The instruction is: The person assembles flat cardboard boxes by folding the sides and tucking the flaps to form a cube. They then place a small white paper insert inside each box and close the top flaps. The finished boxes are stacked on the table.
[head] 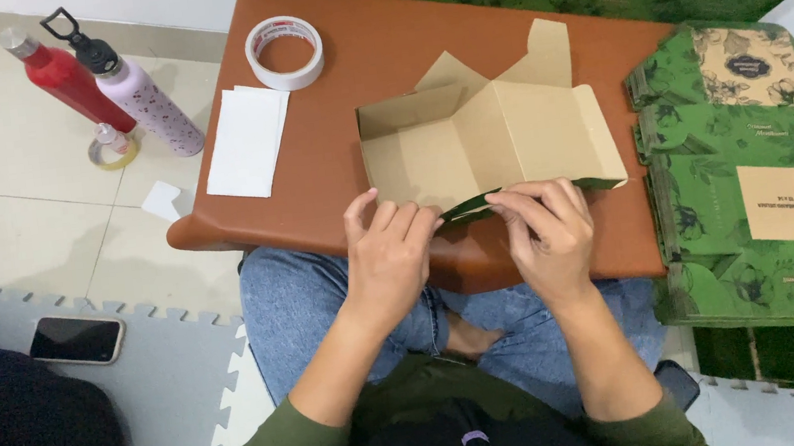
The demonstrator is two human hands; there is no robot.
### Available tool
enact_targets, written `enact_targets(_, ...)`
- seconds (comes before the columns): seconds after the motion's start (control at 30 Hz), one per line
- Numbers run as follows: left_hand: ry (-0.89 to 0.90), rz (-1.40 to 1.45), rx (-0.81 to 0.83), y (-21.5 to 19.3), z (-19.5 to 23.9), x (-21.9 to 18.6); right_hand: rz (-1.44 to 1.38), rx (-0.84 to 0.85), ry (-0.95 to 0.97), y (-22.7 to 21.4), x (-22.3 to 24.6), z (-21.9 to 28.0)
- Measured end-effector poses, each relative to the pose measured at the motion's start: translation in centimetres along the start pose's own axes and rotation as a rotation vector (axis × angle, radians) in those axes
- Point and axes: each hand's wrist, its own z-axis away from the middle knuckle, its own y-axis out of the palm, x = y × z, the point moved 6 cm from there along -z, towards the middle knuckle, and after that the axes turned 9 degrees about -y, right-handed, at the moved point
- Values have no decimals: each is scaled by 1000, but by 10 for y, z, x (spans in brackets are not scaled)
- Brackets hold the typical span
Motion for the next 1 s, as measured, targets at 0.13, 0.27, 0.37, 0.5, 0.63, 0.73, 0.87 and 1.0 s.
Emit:
enact_targets(0.13,12,36,8,-1,-1,0,-16,-11,-44,1,11,-6)
enact_targets(0.27,45,59,0,2,1,-2,-22,50,-167,4,20,-12)
enact_targets(0.37,50,63,4,3,3,-4,1,154,-220,5,21,-13)
enact_targets(0.5,38,206,45,-8,-5,0,9,253,-298,3,17,-15)
enact_targets(0.63,-97,260,109,-31,-14,23,19,277,-214,-7,-4,-11)
enact_targets(0.73,-215,268,119,-35,-12,32,-23,276,-144,-25,-8,-21)
enact_targets(0.87,-129,326,191,-19,10,5,29,254,34,-54,-5,-30)
enact_targets(1.0,50,536,245,-18,20,-45,-8,418,172,-57,-4,-15)
